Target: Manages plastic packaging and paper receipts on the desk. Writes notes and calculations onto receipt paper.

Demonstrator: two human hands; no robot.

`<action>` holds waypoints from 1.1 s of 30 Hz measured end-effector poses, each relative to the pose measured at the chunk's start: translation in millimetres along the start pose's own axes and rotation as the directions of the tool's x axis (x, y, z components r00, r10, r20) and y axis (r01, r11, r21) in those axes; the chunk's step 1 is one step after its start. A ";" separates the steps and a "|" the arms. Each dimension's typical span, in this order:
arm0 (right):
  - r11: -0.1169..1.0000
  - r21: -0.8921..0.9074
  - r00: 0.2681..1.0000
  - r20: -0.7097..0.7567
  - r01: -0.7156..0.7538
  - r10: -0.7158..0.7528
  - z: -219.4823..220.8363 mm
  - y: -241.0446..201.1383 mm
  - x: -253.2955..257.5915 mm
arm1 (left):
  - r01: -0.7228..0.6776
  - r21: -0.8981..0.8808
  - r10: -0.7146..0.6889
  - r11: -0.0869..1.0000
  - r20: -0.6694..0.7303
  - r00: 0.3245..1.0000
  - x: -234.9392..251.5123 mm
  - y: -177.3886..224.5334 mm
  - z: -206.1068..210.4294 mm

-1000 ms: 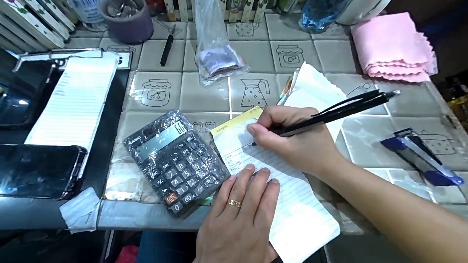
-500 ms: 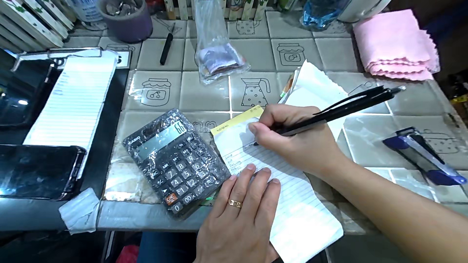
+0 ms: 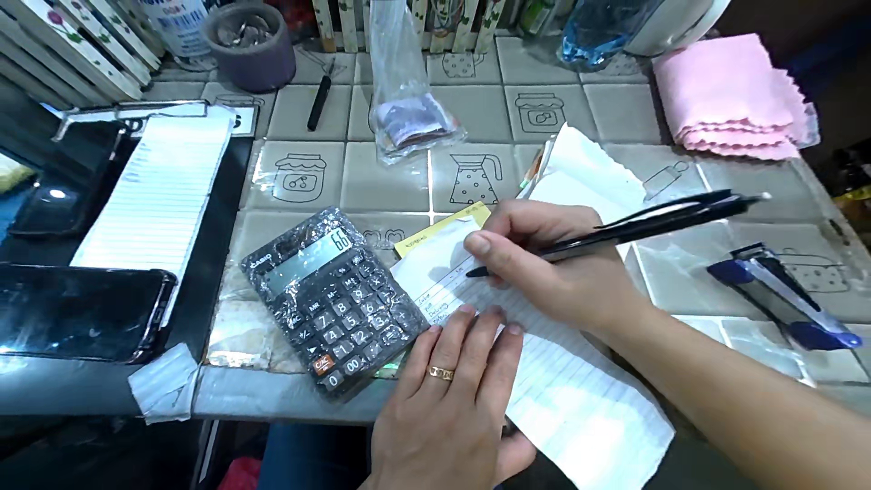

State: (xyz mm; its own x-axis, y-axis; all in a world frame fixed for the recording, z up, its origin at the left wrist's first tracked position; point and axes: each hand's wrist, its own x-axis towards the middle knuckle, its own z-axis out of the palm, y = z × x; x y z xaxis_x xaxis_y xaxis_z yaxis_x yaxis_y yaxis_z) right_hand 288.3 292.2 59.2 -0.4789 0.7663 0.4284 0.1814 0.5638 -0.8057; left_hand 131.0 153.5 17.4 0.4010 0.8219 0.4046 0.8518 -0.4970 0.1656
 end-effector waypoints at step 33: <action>0.989 0.081 0.991 -0.046 -0.120 0.124 -10.5 5.9 4.6 | 0.001 -0.036 -0.001 0.999 -0.010 1.000 -2.0 -2.1 -0.2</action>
State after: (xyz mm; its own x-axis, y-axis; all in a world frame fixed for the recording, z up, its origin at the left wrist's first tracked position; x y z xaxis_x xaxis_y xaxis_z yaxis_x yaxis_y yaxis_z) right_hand 296.2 302.3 60.7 -0.4131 0.8435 0.3433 0.1673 0.4408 -0.8819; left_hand 128.4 152.8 16.3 0.3965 0.8196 0.4136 0.8394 -0.5061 0.1982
